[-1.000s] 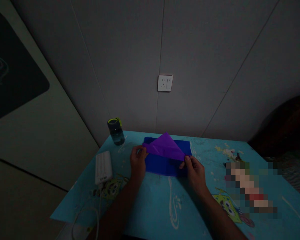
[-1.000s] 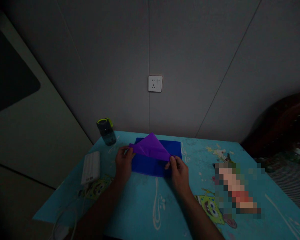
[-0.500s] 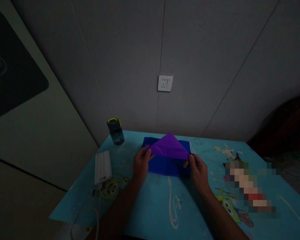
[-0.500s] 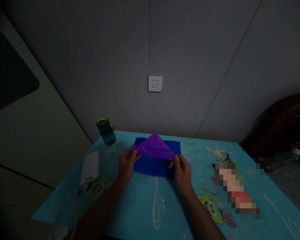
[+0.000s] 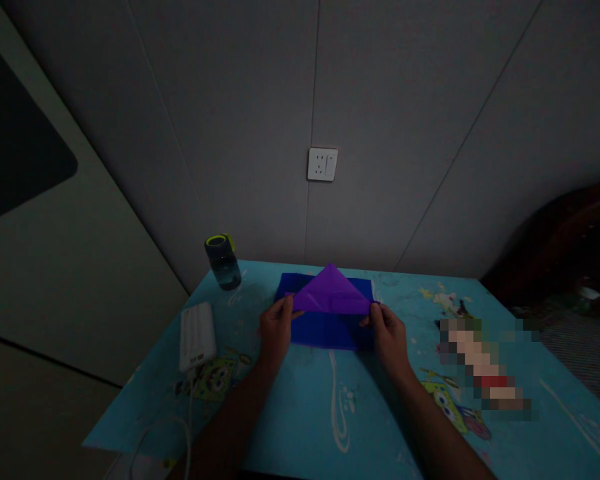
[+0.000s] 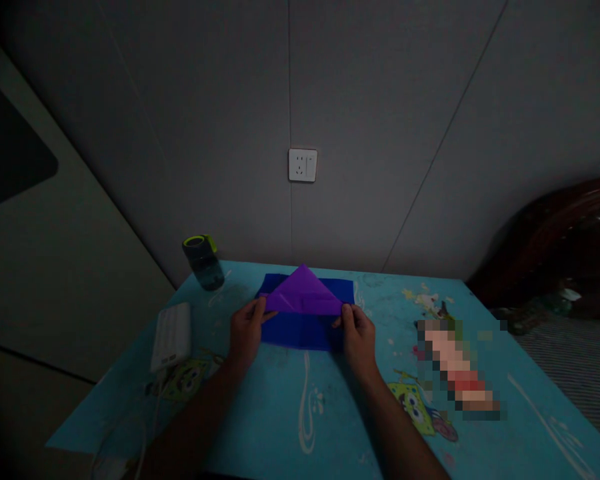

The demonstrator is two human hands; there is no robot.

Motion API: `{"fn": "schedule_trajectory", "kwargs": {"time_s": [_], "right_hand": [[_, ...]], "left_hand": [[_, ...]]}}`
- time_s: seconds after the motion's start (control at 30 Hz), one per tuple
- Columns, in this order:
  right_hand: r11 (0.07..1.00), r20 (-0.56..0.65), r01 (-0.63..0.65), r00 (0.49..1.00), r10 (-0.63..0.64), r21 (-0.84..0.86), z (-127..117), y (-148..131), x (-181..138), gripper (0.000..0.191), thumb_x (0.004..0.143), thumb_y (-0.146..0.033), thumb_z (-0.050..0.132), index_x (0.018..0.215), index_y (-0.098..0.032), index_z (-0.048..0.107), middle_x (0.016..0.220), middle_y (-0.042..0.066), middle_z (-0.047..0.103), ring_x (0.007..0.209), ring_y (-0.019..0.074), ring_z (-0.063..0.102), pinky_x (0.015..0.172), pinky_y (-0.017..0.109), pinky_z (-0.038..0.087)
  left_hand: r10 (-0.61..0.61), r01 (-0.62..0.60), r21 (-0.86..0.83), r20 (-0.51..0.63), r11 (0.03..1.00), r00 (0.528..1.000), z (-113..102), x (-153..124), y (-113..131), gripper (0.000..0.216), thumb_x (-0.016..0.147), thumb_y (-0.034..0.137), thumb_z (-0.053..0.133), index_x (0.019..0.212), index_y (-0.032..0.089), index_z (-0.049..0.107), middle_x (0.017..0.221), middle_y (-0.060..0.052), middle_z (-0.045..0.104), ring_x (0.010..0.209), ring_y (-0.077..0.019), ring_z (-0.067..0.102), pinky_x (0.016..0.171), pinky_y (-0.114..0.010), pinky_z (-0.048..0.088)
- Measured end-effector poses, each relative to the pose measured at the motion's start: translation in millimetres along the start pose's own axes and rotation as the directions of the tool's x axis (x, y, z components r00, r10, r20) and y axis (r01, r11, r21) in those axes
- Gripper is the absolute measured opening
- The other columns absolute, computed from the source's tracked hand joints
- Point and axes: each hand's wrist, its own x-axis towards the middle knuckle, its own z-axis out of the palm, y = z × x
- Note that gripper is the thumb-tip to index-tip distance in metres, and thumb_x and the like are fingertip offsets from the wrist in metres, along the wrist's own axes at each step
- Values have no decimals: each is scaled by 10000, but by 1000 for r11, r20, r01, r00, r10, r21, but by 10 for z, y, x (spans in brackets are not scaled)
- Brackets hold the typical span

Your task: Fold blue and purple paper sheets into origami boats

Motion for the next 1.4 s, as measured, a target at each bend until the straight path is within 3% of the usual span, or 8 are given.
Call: {"fn": "schedule_trajectory", "kwargs": {"time_s": [0.13,0.33,0.43,0.63,0.83,1.0,1.23,1.4], "right_hand": [[1000,12,-5,1000,5,0,13,-1,-2,471,861,-614,535,624,-211,593,592,7,566,587,171,508,575,283,390],[999,15,3,1000,-2,-48,49,117,-42,454,862,-582,558,957,-170,722,688,29,674,668,212,605,651,317,452],[999,-12,-24,1000,24,-27,43,150,-34,503,855,-565,578,1127,-160,698,678,29,700,674,227,639,679,341,472],[996,-135,-51,989,61,71,-19,148,55,445,801,-534,662,1033,-154,679,611,21,691,606,211,638,639,332,478],[996,-143,-20,989,32,88,-61,172,88,441,799,-551,668,1004,-161,691,670,38,717,644,217,657,688,347,490],[995,-51,93,994,-95,-42,-80,224,77,500,828,-481,675,1226,-181,638,876,71,732,751,218,652,717,348,495],[936,27,287,957,-288,-204,-165,325,142,347,888,-412,600,1147,-195,679,1059,106,733,918,248,689,838,407,531],[848,-19,385,907,-420,-365,-162,340,101,282,937,-312,523,1128,-205,700,1080,96,749,966,251,713,860,416,561]], "left_hand": [[44,-44,-6,-39,999,998,-5,3,41,488,776,418,727,1193,179,641,786,5,705,629,-151,704,653,-307,625],[77,-69,78,-104,995,992,-43,40,-8,241,738,369,761,844,158,716,780,-43,728,617,-184,706,619,-295,587],[125,-114,162,-60,980,990,-60,35,-42,181,740,327,760,869,199,765,864,-61,758,635,-194,712,645,-295,570],[183,-206,203,128,957,975,-44,14,-29,297,685,285,814,980,265,782,1076,-78,732,854,-236,711,852,-352,562],[246,-303,298,213,905,946,-45,13,6,266,722,305,786,988,297,777,1029,-72,741,992,-275,672,998,-419,492],[260,-312,296,203,903,944,-83,19,3,205,770,321,744,967,280,786,964,-70,744,713,-209,691,781,-354,582],[525,-618,385,326,686,786,-169,28,-83,236,918,300,586,1070,197,734,936,-75,751,631,-138,700,653,-269,601],[561,-693,441,407,570,721,-171,13,-123,260,942,275,550,1113,174,717,964,-100,764,758,-174,740,723,-268,605]]}}
